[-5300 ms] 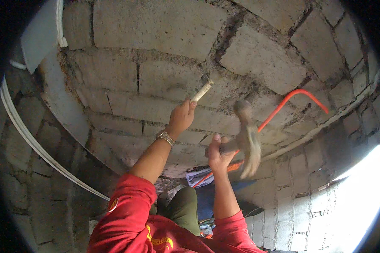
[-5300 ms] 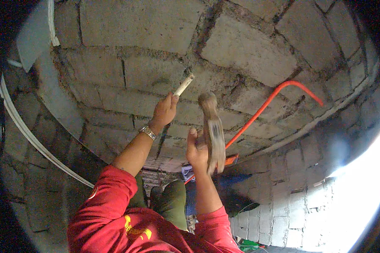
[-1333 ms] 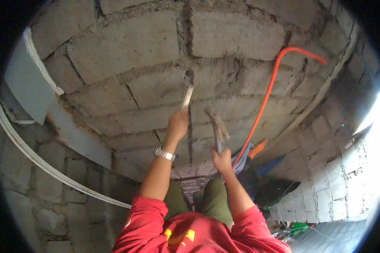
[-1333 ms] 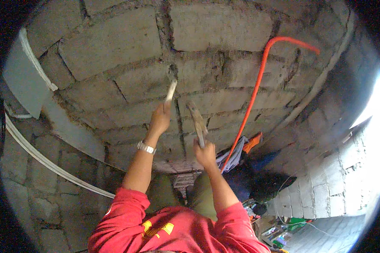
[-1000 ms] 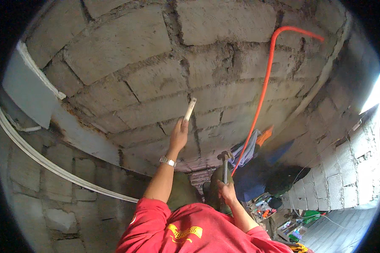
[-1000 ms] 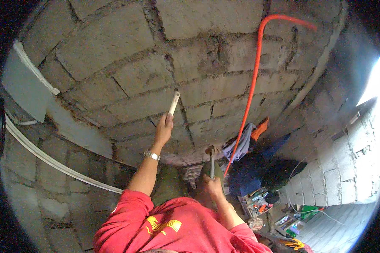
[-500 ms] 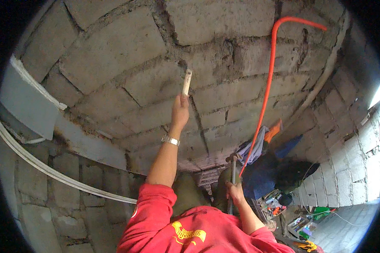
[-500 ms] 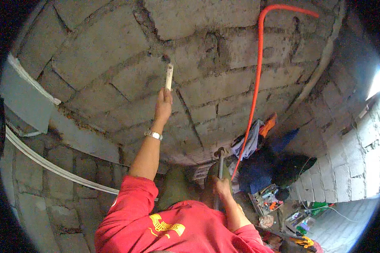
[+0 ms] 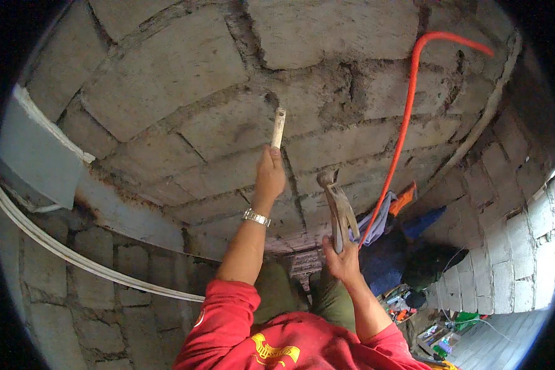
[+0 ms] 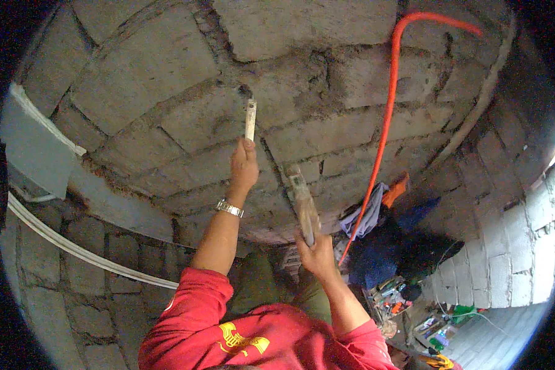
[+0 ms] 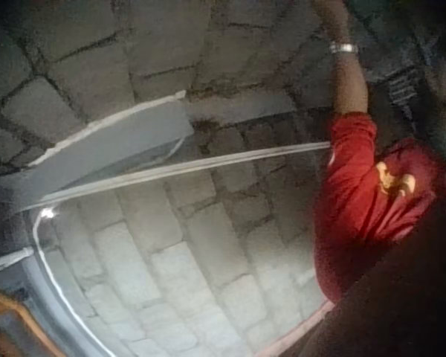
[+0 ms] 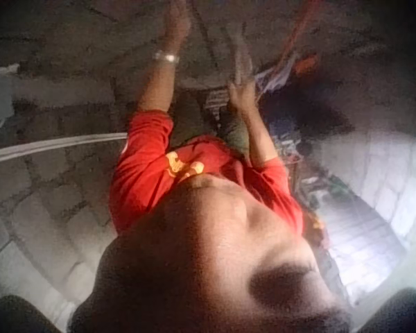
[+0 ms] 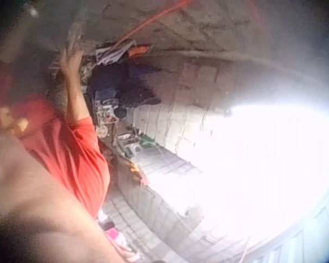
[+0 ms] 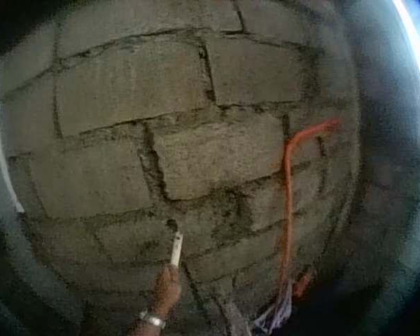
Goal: The person uses a hammer and chisel to chip away at the mortar joints of a concrete block ceiling. They repeatedly strike the chisel to remove material from the gaps between the blocks.
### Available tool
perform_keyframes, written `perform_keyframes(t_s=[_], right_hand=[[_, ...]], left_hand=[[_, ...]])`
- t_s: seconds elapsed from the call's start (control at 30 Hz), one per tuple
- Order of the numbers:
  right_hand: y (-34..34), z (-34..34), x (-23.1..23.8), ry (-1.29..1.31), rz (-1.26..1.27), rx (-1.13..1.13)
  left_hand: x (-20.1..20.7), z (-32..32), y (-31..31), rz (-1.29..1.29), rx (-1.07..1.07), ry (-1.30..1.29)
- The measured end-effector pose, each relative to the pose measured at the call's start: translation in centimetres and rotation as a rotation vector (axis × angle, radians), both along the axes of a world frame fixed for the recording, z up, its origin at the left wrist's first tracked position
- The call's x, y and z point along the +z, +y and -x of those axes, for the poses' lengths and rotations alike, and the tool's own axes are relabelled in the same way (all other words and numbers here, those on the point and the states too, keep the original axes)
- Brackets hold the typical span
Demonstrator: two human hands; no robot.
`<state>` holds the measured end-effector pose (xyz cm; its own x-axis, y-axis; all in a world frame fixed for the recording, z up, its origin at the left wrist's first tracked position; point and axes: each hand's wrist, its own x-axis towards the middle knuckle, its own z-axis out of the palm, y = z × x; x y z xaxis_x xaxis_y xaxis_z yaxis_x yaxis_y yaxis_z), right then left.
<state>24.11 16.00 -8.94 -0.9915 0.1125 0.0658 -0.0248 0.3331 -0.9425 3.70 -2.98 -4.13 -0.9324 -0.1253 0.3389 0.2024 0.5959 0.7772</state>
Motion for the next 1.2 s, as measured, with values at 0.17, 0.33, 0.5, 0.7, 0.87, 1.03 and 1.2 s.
perform_keyframes(t_s=[0.17, 0.33, 0.5, 0.7, 0.87, 1.03, 1.2], right_hand=[[-1.1, 6.9, 4.2, 0.282, 0.007, 0.060], [-1.9, 11.0, 4.3, 0.429, -0.016, 0.038], [-2.4, 10.9, 4.1, 0.482, -0.173, 0.076], [-1.6, 9.4, 4.0, 0.527, -0.189, 0.113], [-1.8, 9.4, 4.8, 0.548, -0.199, 0.082], [-1.9, 11.5, 2.7, 0.573, -0.073, 0.087], [-1.9, 17.0, 0.5, 0.062, -0.124, -0.016]], left_hand=[[-0.4, 0.1, 0.3, -0.013, -0.008, 0.077], [-2.0, 0.0, 0.4, -0.036, -0.059, 0.333], [-4.0, 1.0, -1.0, -0.179, -0.122, 0.263], [-5.9, 2.2, -1.4, 0.097, 0.047, 0.114], [-1.0, -0.4, 0.0, 0.245, 0.114, 0.135], [-1.8, 0.4, -1.5, 0.229, 0.068, 0.187], [-1.3, 0.6, -0.5, 0.317, 0.118, 0.283]])
